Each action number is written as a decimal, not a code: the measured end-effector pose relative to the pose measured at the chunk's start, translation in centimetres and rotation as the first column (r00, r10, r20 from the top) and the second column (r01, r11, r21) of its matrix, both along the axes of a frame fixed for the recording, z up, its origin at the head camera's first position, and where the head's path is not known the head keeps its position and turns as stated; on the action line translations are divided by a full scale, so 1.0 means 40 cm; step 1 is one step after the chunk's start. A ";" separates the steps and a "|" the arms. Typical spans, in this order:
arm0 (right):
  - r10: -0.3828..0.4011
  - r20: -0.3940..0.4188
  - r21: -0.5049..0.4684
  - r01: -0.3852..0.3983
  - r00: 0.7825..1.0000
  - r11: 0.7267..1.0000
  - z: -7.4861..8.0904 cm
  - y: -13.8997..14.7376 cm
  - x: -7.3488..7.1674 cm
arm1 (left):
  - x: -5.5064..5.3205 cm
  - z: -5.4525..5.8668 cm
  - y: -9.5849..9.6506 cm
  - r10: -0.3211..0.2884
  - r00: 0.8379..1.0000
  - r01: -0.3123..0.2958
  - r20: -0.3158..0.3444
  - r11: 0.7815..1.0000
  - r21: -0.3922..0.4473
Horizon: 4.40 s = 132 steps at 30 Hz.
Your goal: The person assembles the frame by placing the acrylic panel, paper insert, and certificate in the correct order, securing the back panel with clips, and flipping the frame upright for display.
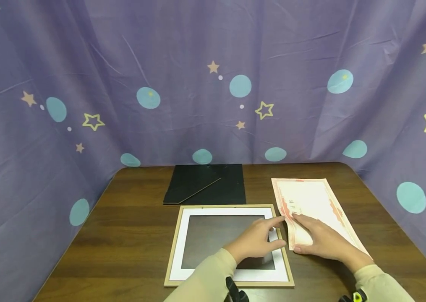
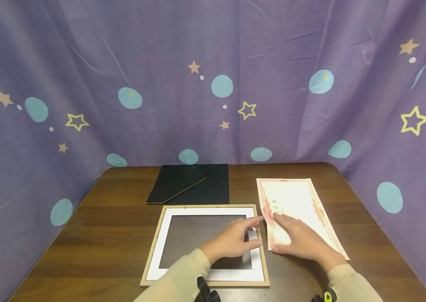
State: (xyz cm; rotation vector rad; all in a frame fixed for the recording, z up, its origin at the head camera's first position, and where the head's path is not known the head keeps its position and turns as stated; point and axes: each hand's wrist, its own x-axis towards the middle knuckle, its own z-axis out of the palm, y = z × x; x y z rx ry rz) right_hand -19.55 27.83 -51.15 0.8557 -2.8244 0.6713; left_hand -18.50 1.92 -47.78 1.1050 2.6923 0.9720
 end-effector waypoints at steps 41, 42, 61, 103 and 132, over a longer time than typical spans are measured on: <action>0.193 0.070 -0.262 -0.168 0.979 0.950 0.080 -0.340 0.018 | -0.018 0.063 -0.206 0.289 0.836 -0.514 0.466 0.710 0.482; 0.191 0.078 -0.276 -0.163 0.978 0.947 0.079 -0.354 0.013 | -0.020 0.064 -0.214 0.281 0.840 -0.510 0.465 0.703 0.496; 0.169 -0.057 -0.305 -0.178 0.984 0.935 0.088 -0.408 0.005 | -0.019 0.097 -0.282 0.348 0.863 -0.506 0.367 0.618 0.602; 0.094 -0.174 -0.601 -0.182 0.980 0.778 0.211 -0.434 0.088 | 0.051 0.175 -0.251 0.124 0.969 -0.246 0.215 0.601 0.760; -0.112 -0.475 -0.795 -0.371 0.873 0.479 0.335 -0.298 0.078 | 0.051 0.224 -0.304 0.370 0.920 -0.336 0.127 0.580 0.742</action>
